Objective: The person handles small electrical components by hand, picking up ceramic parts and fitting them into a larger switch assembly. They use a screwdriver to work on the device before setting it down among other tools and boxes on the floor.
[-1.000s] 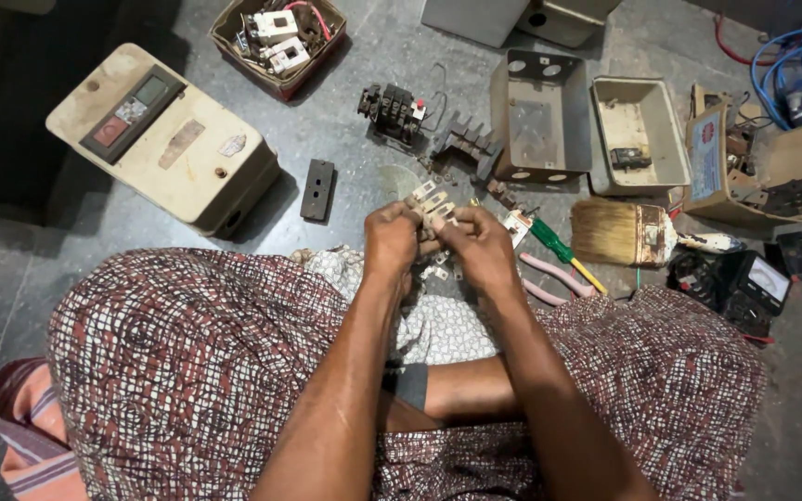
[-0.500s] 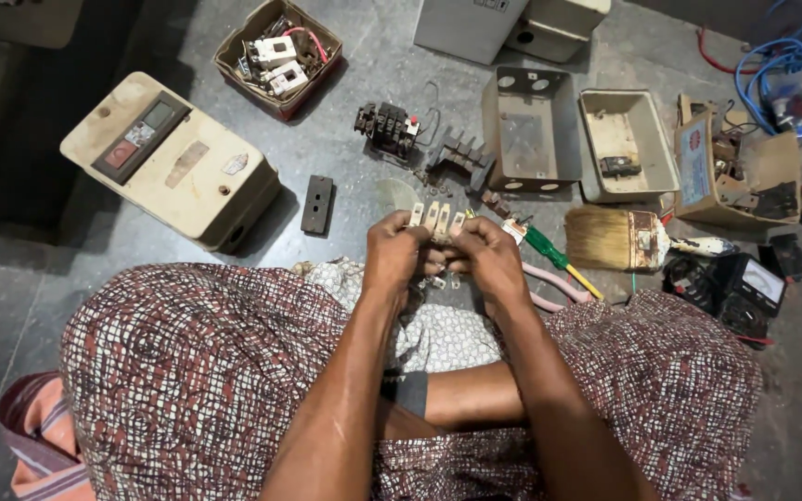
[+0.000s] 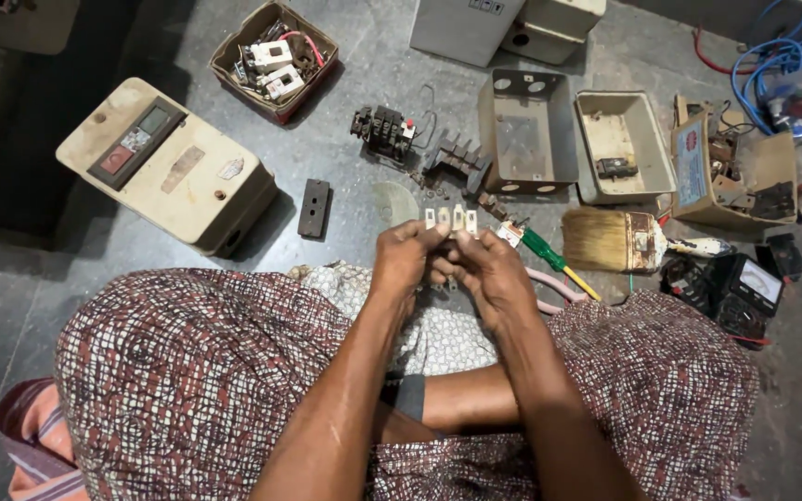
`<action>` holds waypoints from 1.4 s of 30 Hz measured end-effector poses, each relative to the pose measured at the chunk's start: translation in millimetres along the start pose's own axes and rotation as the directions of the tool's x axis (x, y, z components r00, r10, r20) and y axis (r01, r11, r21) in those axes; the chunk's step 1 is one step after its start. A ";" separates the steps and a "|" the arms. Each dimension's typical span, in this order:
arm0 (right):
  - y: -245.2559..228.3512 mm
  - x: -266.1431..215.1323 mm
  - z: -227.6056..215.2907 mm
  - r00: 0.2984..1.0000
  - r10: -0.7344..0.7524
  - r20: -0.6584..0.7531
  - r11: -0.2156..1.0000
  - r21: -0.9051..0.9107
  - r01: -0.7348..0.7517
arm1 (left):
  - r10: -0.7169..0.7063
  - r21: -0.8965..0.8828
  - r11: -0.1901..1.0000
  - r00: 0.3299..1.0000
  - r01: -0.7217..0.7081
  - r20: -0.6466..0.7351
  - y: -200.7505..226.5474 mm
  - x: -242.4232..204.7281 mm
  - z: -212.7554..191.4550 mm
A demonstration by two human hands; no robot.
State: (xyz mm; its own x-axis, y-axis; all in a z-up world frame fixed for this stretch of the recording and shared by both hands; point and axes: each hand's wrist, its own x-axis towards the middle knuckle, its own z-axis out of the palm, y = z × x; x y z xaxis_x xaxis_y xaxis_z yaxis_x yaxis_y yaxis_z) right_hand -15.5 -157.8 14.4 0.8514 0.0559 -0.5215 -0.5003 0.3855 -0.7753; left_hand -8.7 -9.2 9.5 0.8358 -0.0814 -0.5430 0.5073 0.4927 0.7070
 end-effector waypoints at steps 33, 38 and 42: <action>3.0 32.0 -53.4 0.998 0.020 -0.059 0.911 0.413 0.007 | 0.387 0.639 -0.517 0.511 -0.569 0.768 67.0 114.8 34.7; -11.7 25.2 -50.2 0.997 -0.012 -0.077 0.890 0.454 0.046 | 0.673 0.766 -0.192 0.486 -0.614 0.558 87.8 64.3 35.7; -18.1 24.7 -51.0 0.995 -0.051 -0.082 0.877 0.474 0.084 | 0.519 0.730 0.620 0.848 -0.288 -0.106 74.5 28.2 23.1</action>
State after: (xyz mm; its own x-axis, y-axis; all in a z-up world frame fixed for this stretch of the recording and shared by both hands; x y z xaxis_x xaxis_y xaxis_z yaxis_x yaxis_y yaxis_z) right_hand 6.5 -210.4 -2.7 0.8598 -0.0395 -0.5092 -0.2928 0.7788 -0.5547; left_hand 57.6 5.3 57.3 0.9499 0.2785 -0.1421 0.2273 -0.3030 0.9255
